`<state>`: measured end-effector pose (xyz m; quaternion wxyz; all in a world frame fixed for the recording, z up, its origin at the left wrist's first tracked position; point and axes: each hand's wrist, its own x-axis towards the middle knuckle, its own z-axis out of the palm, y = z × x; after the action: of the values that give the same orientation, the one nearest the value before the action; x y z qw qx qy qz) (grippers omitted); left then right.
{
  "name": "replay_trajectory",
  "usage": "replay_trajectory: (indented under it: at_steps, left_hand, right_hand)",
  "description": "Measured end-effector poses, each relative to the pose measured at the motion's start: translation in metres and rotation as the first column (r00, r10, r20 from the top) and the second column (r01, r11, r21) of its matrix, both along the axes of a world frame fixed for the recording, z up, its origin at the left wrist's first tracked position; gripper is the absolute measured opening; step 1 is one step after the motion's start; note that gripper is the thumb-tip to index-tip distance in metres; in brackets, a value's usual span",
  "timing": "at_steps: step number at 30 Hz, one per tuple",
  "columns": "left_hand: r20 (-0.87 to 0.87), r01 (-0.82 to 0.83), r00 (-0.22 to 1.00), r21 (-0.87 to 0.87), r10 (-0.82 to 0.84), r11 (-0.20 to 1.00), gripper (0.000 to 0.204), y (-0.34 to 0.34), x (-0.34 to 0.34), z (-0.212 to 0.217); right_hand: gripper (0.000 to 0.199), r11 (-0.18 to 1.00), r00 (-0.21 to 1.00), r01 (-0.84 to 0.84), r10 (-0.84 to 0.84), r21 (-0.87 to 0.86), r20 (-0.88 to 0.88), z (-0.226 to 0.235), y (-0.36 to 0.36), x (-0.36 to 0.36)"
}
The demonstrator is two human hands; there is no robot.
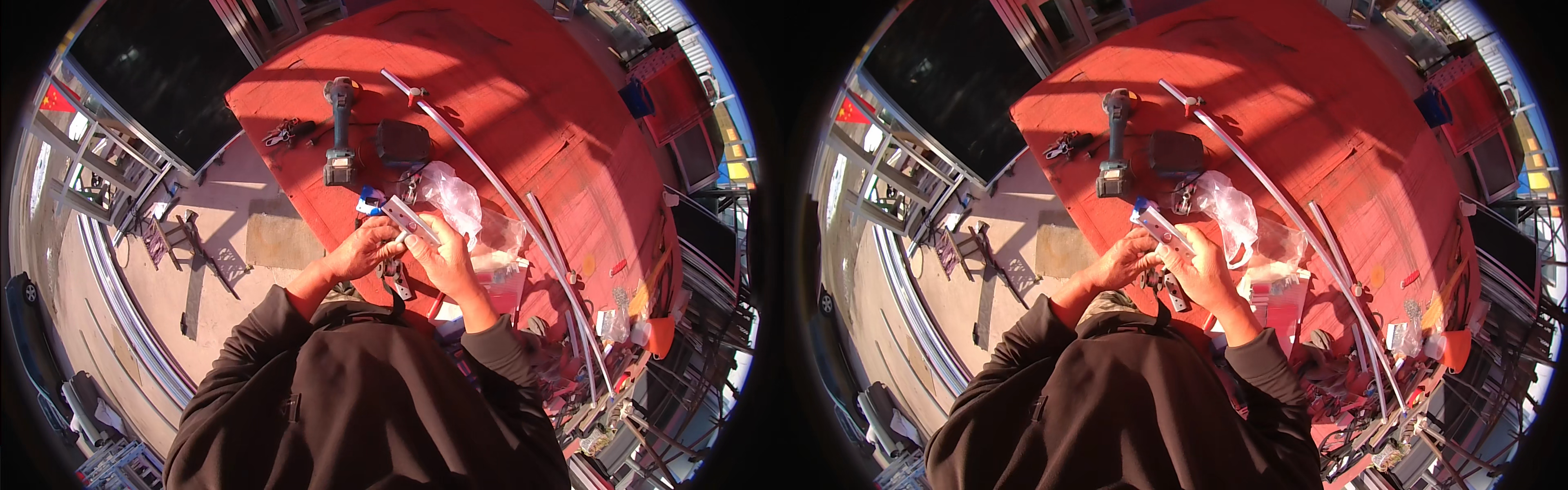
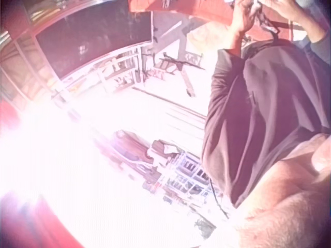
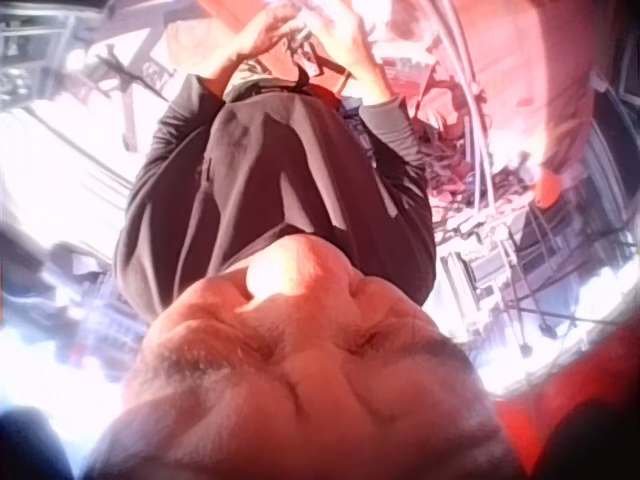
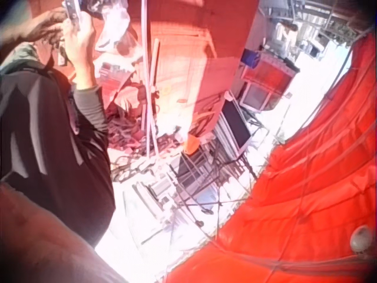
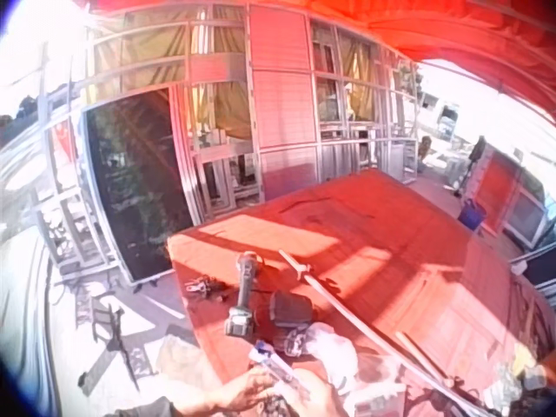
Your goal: The person assembles metal frame components by hand, inserting a roller mechanism into a metal profile and securing it with a screw. The person then moves to a red workbench and continues assembling small metal parts.
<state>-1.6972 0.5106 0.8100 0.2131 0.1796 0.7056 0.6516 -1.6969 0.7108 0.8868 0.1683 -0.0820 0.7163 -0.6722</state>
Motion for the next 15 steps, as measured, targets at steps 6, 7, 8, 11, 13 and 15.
replay_trajectory:
  at_steps: [6, 7, 8, 11, 13, 15]
  left_hand:
    - [0.627, -0.573, 0.744, 0.422, 0.230, 0.702, 0.069, -0.003, 0.008, 0.004]
    - [0.801, -0.664, 0.578, 0.352, 0.154, 0.660, 0.061, -0.004, 0.007, 0.004]
    - [0.796, -0.606, 0.604, 0.497, -0.048, 0.621, 0.055, -0.008, 0.010, 0.005]
    - [0.787, -0.553, 0.547, 0.596, -0.286, 0.582, 0.044, -0.015, 0.009, 0.004]
    - [0.781, -0.546, 0.590, 0.573, -0.205, 0.612, 0.041, -0.014, 0.008, 0.001]
    - [0.735, -0.557, 0.677, 0.492, 0.023, 0.670, 0.041, -0.006, 0.006, -0.002]
  right_hand:
    - [0.037, 0.988, 0.985, 0.114, -0.126, -0.106, -0.117, -0.008, -0.005, -0.008]
    - [0.039, 0.986, 0.980, 0.118, -0.135, -0.116, -0.147, -0.009, -0.004, -0.010]
    - [0.039, 0.989, 0.980, 0.103, -0.119, -0.102, -0.161, -0.009, -0.003, -0.011]
    - [0.041, 0.986, 0.985, 0.049, -0.075, -0.162, -0.156, -0.009, -0.001, -0.011]
    - [0.043, 0.979, 0.988, 0.038, -0.067, -0.201, -0.140, -0.011, 0.001, -0.011]
    - [0.044, 0.968, 0.989, 0.049, -0.081, -0.244, -0.124, -0.015, 0.002, -0.012]
